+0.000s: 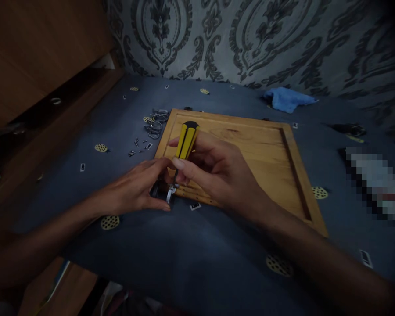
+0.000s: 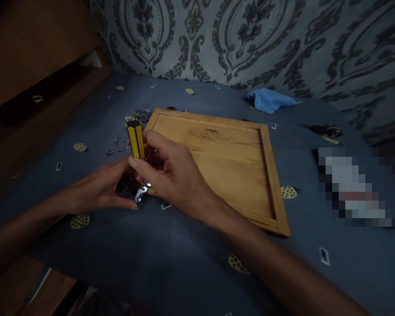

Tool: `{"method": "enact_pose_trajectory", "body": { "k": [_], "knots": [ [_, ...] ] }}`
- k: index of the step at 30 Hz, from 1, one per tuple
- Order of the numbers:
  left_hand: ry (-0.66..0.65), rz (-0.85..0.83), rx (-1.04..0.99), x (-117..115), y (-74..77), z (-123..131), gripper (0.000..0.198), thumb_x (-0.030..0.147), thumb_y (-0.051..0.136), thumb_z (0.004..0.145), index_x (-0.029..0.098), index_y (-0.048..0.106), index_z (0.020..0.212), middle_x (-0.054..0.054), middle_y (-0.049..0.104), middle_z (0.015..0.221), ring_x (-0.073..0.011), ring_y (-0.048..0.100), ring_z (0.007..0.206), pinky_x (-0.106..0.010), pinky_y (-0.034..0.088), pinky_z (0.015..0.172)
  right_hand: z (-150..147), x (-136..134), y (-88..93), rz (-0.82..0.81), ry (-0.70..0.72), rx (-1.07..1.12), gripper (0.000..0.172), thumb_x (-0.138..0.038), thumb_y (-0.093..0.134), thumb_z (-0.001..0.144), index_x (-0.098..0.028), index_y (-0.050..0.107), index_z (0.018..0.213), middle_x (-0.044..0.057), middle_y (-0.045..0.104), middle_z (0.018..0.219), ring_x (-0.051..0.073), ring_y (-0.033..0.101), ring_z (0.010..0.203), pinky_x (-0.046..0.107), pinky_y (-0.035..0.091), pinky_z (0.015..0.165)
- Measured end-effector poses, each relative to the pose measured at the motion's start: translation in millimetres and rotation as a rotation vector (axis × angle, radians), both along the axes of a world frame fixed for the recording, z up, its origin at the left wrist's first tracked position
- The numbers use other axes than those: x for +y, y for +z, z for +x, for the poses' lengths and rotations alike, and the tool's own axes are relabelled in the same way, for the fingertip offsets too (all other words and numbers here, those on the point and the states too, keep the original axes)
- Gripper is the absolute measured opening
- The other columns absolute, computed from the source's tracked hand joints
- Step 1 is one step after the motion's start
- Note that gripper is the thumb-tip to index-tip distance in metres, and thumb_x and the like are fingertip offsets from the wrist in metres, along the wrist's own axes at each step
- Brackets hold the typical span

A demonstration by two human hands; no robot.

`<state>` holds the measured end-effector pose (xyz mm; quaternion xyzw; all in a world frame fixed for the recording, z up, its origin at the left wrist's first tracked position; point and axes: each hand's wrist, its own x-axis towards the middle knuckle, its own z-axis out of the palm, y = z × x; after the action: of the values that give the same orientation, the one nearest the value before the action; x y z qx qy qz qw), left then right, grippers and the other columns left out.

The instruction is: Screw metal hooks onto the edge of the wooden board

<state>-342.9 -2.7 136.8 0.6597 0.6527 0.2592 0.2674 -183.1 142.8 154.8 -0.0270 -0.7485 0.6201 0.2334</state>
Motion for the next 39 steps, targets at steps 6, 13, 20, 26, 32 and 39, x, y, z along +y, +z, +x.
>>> {"method": "enact_pose_trajectory", "body": {
  "k": [6, 13, 20, 26, 32, 39],
  "knots": [
    [0.008, 0.002, 0.027, -0.3, -3.4, -1.9, 0.043, 0.051, 0.081, 0.086, 0.022, 0.056, 0.107, -0.006, 0.066, 0.115, -0.0284, 0.065, 0.106, -0.043, 0.056, 0.094, -4.1, 4.0, 19.0, 0.018, 0.186, -0.172, 0.025, -0.038, 0.072, 0.095, -0.020, 0.059, 0.083, 0.000, 0.067, 0.078, 0.016, 0.070, 0.072, 0.032, 0.060, 0.067],
    [0.006, 0.016, 0.002, -1.7, -3.4, -1.5, 0.045, 0.052, 0.081, 0.086, 0.024, 0.059, 0.112, -0.005, 0.067, 0.113, -0.0295, 0.066, 0.107, -0.044, 0.057, 0.095, -7.8, 0.7, 10.9, 0.011, 0.055, -0.177, 0.036, -0.049, 0.080, 0.088, -0.022, 0.058, 0.081, 0.001, 0.069, 0.079, 0.018, 0.068, 0.071, 0.033, 0.058, 0.062],
    [0.024, -0.008, 0.001, 0.7, 2.4, 1.9, 0.047, 0.050, 0.082, 0.085, 0.024, 0.056, 0.113, -0.004, 0.067, 0.108, -0.0274, 0.067, 0.100, -0.043, 0.057, 0.089, -0.2, 10.2, 14.4, 0.011, 0.128, -0.144, 0.023, -0.035, 0.076, 0.093, -0.023, 0.056, 0.091, 0.000, 0.070, 0.086, 0.017, 0.071, 0.076, 0.034, 0.062, 0.069],
    [0.012, -0.016, -0.009, 0.4, 1.1, 1.0, 0.044, 0.050, 0.081, 0.086, 0.024, 0.057, 0.112, -0.004, 0.067, 0.109, -0.0281, 0.066, 0.102, -0.042, 0.057, 0.089, 0.7, 12.3, 15.3, 0.023, 0.157, -0.136, 0.028, -0.038, 0.074, 0.095, -0.021, 0.057, 0.081, 0.001, 0.070, 0.082, 0.017, 0.072, 0.072, 0.031, 0.062, 0.064],
    [0.040, -0.074, -0.057, -0.8, 3.3, 1.0, 0.059, 0.051, 0.083, 0.085, 0.025, 0.053, 0.129, -0.005, 0.068, 0.115, -0.0293, 0.067, 0.108, -0.042, 0.056, 0.090, 1.9, 7.8, 12.0, 0.056, -0.106, 0.025, 0.025, -0.034, 0.081, 0.092, -0.021, 0.061, 0.082, -0.001, 0.070, 0.082, 0.014, 0.070, 0.065, 0.029, 0.060, 0.058],
    [0.045, -0.079, -0.087, -1.2, 0.6, 0.3, 0.060, 0.048, 0.086, 0.082, 0.026, 0.052, 0.127, -0.004, 0.068, 0.109, -0.0276, 0.067, 0.103, -0.040, 0.055, 0.085, 2.5, 10.8, 8.2, 0.124, -0.124, 0.001, 0.020, -0.029, 0.077, 0.094, -0.023, 0.062, 0.082, 0.000, 0.071, 0.084, 0.016, 0.069, 0.072, 0.030, 0.061, 0.062]
  ]
}}
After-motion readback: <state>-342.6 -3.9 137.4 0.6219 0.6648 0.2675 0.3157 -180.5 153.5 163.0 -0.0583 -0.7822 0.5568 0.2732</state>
